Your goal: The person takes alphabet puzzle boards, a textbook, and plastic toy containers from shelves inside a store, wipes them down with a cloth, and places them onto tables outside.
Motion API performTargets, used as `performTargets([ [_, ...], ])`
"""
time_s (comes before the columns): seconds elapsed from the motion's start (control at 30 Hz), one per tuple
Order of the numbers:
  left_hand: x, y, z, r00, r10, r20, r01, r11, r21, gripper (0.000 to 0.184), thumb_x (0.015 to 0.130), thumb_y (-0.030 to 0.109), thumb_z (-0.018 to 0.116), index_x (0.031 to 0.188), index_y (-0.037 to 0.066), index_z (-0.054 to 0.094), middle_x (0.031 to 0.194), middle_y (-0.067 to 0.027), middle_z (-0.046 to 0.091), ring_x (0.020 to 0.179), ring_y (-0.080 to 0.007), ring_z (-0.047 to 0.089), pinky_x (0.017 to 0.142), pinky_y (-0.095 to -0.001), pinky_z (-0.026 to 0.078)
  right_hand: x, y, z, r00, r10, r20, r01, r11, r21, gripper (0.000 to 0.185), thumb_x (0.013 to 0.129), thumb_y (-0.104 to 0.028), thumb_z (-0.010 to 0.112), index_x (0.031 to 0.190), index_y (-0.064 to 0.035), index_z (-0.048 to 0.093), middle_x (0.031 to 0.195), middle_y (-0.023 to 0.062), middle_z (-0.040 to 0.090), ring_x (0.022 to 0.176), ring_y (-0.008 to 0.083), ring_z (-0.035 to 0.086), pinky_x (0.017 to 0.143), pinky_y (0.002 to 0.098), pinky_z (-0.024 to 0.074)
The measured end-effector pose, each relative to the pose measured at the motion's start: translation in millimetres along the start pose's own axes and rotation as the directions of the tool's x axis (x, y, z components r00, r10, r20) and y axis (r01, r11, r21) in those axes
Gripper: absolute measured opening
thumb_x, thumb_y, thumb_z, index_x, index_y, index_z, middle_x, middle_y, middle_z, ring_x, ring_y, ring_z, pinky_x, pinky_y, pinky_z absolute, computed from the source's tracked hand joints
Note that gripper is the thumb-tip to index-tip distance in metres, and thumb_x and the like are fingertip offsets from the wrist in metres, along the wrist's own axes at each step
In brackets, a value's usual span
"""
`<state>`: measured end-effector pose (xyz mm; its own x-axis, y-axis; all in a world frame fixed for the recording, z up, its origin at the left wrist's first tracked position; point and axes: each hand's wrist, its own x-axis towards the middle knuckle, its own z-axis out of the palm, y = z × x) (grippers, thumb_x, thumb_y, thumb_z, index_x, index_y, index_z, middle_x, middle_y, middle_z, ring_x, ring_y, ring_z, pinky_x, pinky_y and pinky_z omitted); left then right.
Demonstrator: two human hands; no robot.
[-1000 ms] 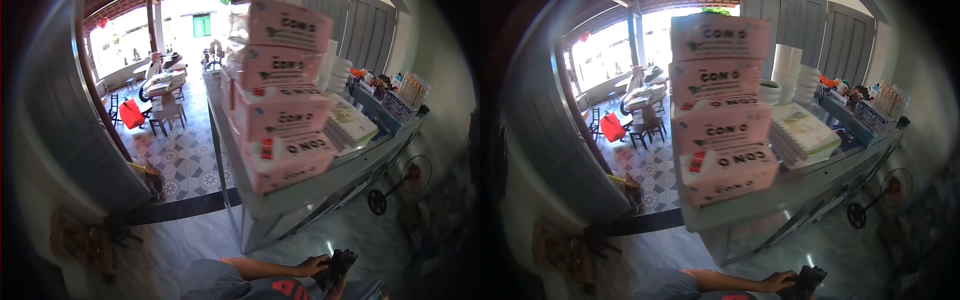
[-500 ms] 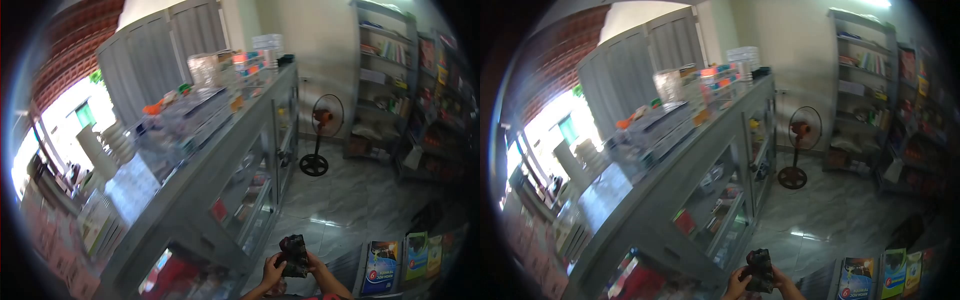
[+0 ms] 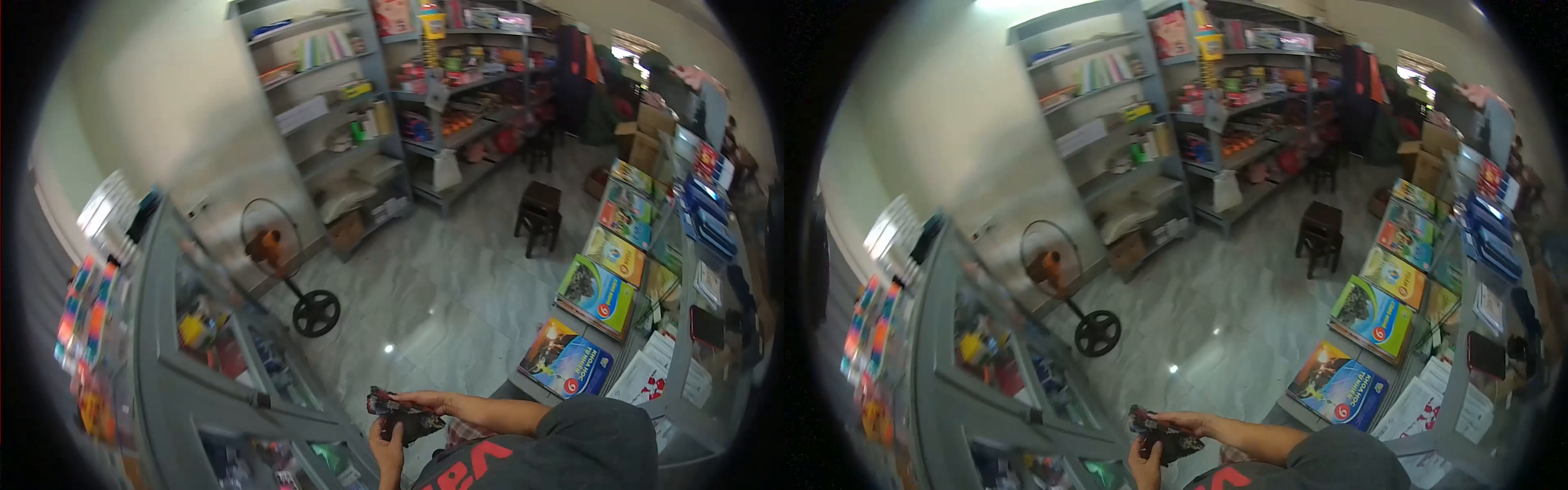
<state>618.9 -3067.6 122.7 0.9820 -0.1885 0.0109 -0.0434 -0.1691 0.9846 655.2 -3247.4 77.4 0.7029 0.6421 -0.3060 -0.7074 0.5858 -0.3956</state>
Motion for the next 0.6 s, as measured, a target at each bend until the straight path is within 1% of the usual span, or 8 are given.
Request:
performTargets([
  [0.07, 33.0, 8.3, 14.3, 0.997, 0.013, 0.073, -0.012, 1.000, -0.024, 0.038, 0.081, 0.011, 0.070, 0.115, -0.002, 0.057, 0.102, -0.0109, 0.062, 0.093, -0.0164, 0.060, 0.077, -0.0284, 0.049, 6.6, -20.0, -28.9, 0.995, -0.026, -0.096, 0.036, 0.994, 0.099, 0.043, 0.094, -0.040, 0.053, 0.115, -0.0026, 0.060, 0.101, 0.0088, 0.068, 0.086, 0.0189, 0.067, 0.078, 0.0316, 0.0562],
  [0.13, 70.6, 20.6, 33.8, 0.988, -0.050, 0.146, 0.073, 0.985, -0.156, 0.036, 0.083, 0.011, 0.069, 0.114, -0.002, 0.058, 0.102, -0.0119, 0.062, 0.089, -0.0153, 0.060, 0.074, -0.0271, 0.049, 7.5, -49.2, -53.6, 0.994, -0.111, 0.017, 0.104, 0.964, 0.243, 0.040, 0.096, -0.036, 0.050, 0.112, -0.0013, 0.061, 0.104, 0.0107, 0.068, 0.091, 0.0194, 0.067, 0.082, 0.0330, 0.0554],
  [0.2, 113.0, 7.8, 52.0, 0.979, -0.051, 0.195, 0.082, 0.985, -0.155, 0.033, 0.085, 0.010, 0.067, 0.115, -0.001, 0.058, 0.096, -0.0109, 0.064, 0.082, -0.0132, 0.061, 0.071, -0.0262, 0.050, 13.1, -78.0, -88.6, 0.988, -0.157, 0.004, 0.150, 0.952, 0.265, 0.040, 0.097, -0.034, 0.048, 0.115, -0.0001, 0.060, 0.109, 0.0121, 0.067, 0.094, 0.0199, 0.066, 0.085, 0.0349, 0.0545],
  [0.27, 160.3, 6.9, 74.1, 0.953, -0.156, 0.261, 0.203, 0.966, -0.162, 0.027, 0.088, 0.009, 0.063, 0.113, 0.000, 0.058, 0.088, -0.0076, 0.065, 0.074, -0.0102, 0.060, 0.064, -0.0248, 0.049, 18.0, -112.1, -123.3, 0.978, -0.203, 0.046, 0.176, 0.927, 0.330, 0.041, 0.098, -0.033, 0.045, 0.119, 0.0007, 0.057, 0.112, 0.0143, 0.065, 0.098, 0.0216, 0.066, 0.088, 0.0372, 0.0532],
  [0.3, 184.2, 9.1, 86.0, 0.951, -0.124, 0.283, 0.172, 0.974, -0.150, 0.018, 0.091, 0.009, 0.060, 0.107, 0.001, 0.059, 0.082, -0.0040, 0.064, 0.070, -0.0072, 0.057, 0.061, -0.0233, 0.046, 19.0, -129.4, -132.7, 0.975, -0.216, 0.047, 0.188, 0.922, 0.339, 0.041, 0.098, -0.033, 0.045, 0.119, 0.0007, 0.057, 0.112, 0.0143, 0.065, 0.098, 0.0216, 0.066, 0.088, 0.0372, 0.0532],
  [0.4, 261.1, 1.1, 129.1, 0.953, -0.024, 0.303, 0.050, 0.996, -0.079, 0.012, 0.092, 0.010, 0.058, 0.101, 0.002, 0.059, 0.081, -0.0017, 0.063, 0.069, -0.0055, 0.055, 0.059, -0.0214, 0.044, 16.5, -198.3, -158.4, 0.963, -0.268, 0.035, 0.239, 0.905, 0.351, 0.042, 0.097, -0.034, 0.046, 0.119, 0.0006, 0.058, 0.112, 0.0134, 0.066, 0.098, 0.0206, 0.066, 0.089, 0.0368, 0.0526],
  [0.53, 348.5, 33.9, 193.6, 0.929, -0.015, 0.371, 0.051, 0.995, -0.087, 0.009, 0.092, 0.011, 0.058, 0.097, 0.003, 0.059, 0.079, -0.0002, 0.062, 0.070, -0.0048, 0.054, 0.061, -0.0200, 0.042, 4.4, -288.9, -180.3, 0.935, -0.353, -0.003, 0.326, 0.861, 0.389, 0.044, 0.097, -0.036, 0.047, 0.119, 0.0001, 0.058, 0.114, 0.0123, 0.065, 0.099, 0.0203, 0.065, 0.091, 0.0372, 0.0513],
  [0.6, 386.4, 45.4, 229.3, 0.898, -0.073, 0.434, 0.103, 0.994, -0.046, 0.010, 0.092, 0.012, 0.059, 0.097, 0.003, 0.060, 0.080, -0.0005, 0.062, 0.070, -0.0052, 0.054, 0.062, -0.0206, 0.043, -14.9, -330.1, -193.1, 0.917, -0.397, -0.034, 0.377, 0.837, 0.397, 0.045, 0.096, -0.037, 0.047, 0.119, -0.0001, 0.058, 0.114, 0.0122, 0.065, 0.099, 0.0203, 0.065, 0.092, 0.0374, 0.0508],
])
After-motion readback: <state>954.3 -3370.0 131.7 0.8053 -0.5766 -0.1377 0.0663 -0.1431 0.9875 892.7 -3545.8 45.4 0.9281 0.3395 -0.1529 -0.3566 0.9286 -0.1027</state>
